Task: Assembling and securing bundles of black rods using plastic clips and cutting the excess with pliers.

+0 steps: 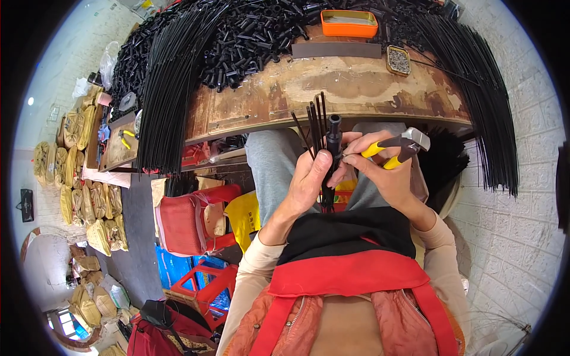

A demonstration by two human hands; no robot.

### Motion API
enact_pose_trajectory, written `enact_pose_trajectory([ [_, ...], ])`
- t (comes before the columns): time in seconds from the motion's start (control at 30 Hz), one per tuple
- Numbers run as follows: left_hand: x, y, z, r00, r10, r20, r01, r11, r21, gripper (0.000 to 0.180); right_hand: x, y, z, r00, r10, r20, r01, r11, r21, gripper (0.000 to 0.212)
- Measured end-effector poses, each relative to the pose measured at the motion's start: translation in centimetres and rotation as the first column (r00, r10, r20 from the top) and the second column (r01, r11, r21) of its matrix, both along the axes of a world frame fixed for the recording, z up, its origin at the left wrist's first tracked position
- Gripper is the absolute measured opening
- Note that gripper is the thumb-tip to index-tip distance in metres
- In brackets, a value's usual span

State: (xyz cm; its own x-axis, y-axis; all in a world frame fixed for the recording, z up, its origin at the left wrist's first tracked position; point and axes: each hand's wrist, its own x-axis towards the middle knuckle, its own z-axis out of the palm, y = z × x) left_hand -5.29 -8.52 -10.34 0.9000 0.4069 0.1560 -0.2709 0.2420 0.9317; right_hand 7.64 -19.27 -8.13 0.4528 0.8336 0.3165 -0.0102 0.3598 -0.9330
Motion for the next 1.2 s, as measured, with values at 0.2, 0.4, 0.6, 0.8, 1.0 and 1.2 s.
enact_pose_trajectory([
  [0.2,0.0,0.1,0.0,1.000,-0.006,0.008,0.006,1.000,-0.007,0.073,0.3,0.3,-1.3,0.999,0.035,0.010,-0.036,0.995,0.092,0.019],
  [0.4,0.6,0.3,0.5,0.999,-0.023,-0.025,0.023,1.000,-0.012,0.082,1.5,0.3,-0.2,0.988,0.064,0.140,-0.071,0.997,0.044,0.019],
  [0.6,0.2,1.9,-1.3,0.999,-0.029,0.021,0.030,0.997,-0.064,0.071,3.2,-1.5,4.9,0.939,0.309,0.151,-0.126,0.719,-0.683,0.012],
  [0.8,0.3,0.5,-0.5,1.000,-0.023,0.018,0.024,0.995,-0.096,0.058,3.0,-4.2,5.4,0.887,0.444,0.130,-0.174,0.581,-0.795,0.022],
  [1.0,0.0,1.1,-0.8,0.998,-0.044,0.037,0.049,0.987,-0.155,0.057,3.2,-3.8,4.4,0.885,0.464,-0.043,-0.324,0.545,-0.774,0.030],
  [1.2,0.2,0.8,-0.7,0.996,-0.071,0.056,0.078,0.989,-0.129,0.056,4.9,-3.2,5.9,0.810,0.569,-0.141,-0.497,0.539,-0.680,0.035],
])
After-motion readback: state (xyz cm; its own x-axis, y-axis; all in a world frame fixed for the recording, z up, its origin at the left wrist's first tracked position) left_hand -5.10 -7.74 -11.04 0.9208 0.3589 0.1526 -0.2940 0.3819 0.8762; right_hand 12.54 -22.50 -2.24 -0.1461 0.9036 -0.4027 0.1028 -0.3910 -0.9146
